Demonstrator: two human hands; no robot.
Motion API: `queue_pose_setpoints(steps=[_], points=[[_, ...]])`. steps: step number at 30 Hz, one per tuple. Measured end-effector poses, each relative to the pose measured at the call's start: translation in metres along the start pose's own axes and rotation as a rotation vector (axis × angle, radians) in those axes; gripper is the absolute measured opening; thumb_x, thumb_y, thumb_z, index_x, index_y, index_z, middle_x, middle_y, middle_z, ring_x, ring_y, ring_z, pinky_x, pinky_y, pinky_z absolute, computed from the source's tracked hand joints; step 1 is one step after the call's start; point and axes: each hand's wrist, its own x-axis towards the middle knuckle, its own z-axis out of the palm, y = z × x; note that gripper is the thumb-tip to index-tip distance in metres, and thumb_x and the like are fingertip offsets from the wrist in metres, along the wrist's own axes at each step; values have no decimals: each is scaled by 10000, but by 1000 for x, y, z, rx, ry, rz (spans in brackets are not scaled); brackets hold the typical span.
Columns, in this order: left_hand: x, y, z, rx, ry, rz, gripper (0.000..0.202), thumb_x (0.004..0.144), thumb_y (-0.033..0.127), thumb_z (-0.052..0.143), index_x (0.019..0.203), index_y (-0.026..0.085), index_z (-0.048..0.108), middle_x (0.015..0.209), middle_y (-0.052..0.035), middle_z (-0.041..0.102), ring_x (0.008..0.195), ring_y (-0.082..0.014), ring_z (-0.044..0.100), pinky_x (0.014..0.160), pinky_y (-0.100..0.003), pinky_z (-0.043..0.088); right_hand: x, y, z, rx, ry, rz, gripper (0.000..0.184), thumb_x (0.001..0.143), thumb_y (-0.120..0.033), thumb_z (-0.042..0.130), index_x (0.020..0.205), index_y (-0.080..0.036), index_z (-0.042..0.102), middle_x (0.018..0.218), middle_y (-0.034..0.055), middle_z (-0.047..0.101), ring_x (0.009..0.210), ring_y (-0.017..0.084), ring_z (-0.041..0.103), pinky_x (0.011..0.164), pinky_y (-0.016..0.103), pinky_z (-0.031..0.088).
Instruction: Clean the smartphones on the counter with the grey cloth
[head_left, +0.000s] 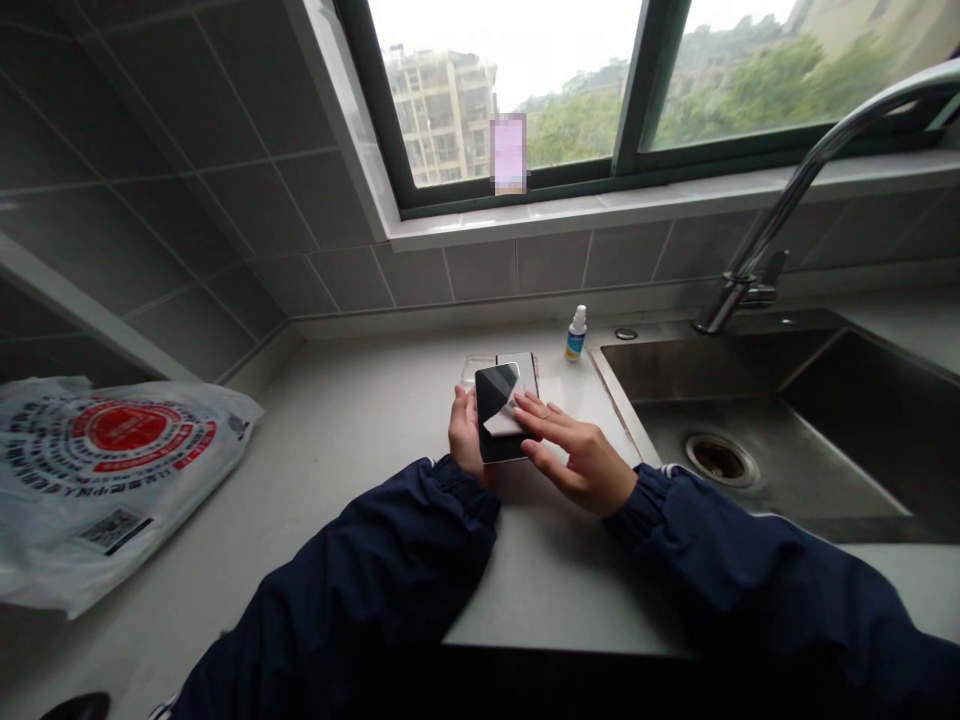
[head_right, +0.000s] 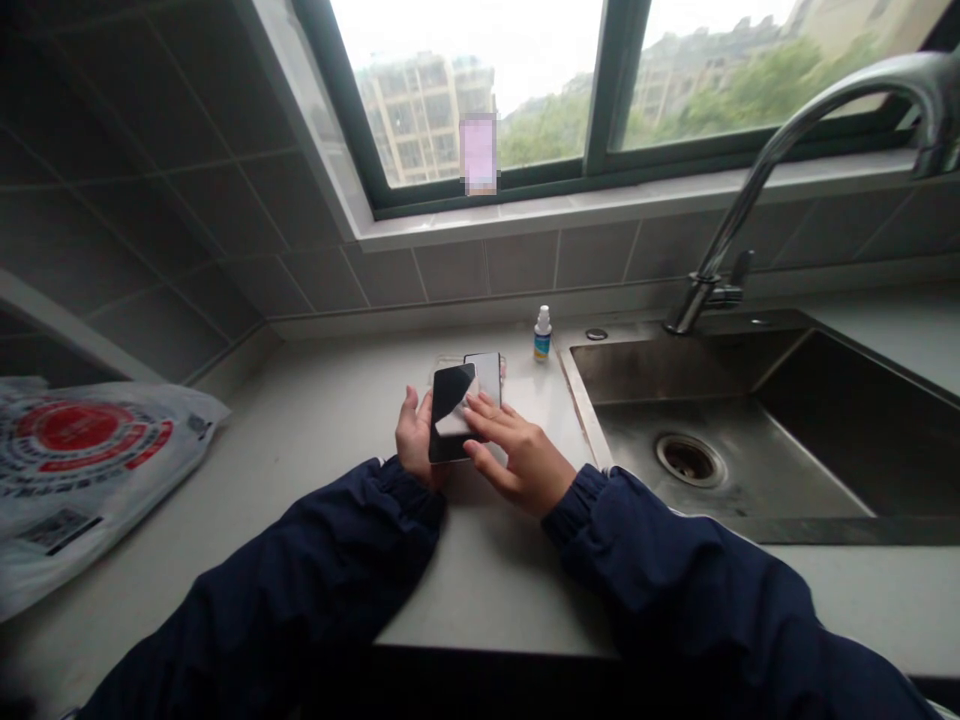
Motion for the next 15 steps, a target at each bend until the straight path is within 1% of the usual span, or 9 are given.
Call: queue_pose_setpoints(steps=[2,4,7,10,12,15], points=[[2,-2,-3,0,36,20,635,1050,597,378,1422,130,594,1268,-171,730,1176,-327,711,1037,-491,559,0,-2,-1,-30,-18,-46,435,1020,-279,591,1448,-238,653,1510,137,611,1472,322,505,1219,609,410],[4,-3,-5,-1,49,12,653,1033,622,413,1425,132,592,1250,-167,735,1157,-324,718,1030,-481,565,0,-3,-2,-45,-35,-98,375,1003,-241,611,1363,-256,716,1423,119,689,1436,321,550,1238,625,363],[4,-2,-4,-11,41,-13,667,1017,655,428,1427,154,587,1201,-152,749,1115,-318,734,1012,-474,575,0,-4,-5,-27,-90,-163,355,980,-221,634,1311,-286,744,1361,92,735,1391,305,601,1272,630,278],[2,0,-4,7,19,-67,717,1014,701,367,1426,153,579,1161,-157,755,1085,-314,743,999,-477,580,1,-5,-7,-35,-175,-192,403,983,-233,625,1376,-288,699,1409,96,704,1419,298,574,1280,650,226],[1,1,-4,27,-5,-106,770,1006,736,326,1431,144,575,1167,-171,751,1092,-319,740,1004,-484,576,2,-6,-8,-78,-228,-192,458,992,-243,620,1450,-262,638,1487,122,641,1476,313,505,1267,686,215],[-1,3,-5,27,-27,-137,810,978,767,363,1461,147,560,1210,-184,740,1143,-337,723,1040,-506,556,3,-5,-6,-160,-274,-159,574,1002,-275,637,1562,-251,514,1601,146,511,1549,334,381,1248,707,237]])
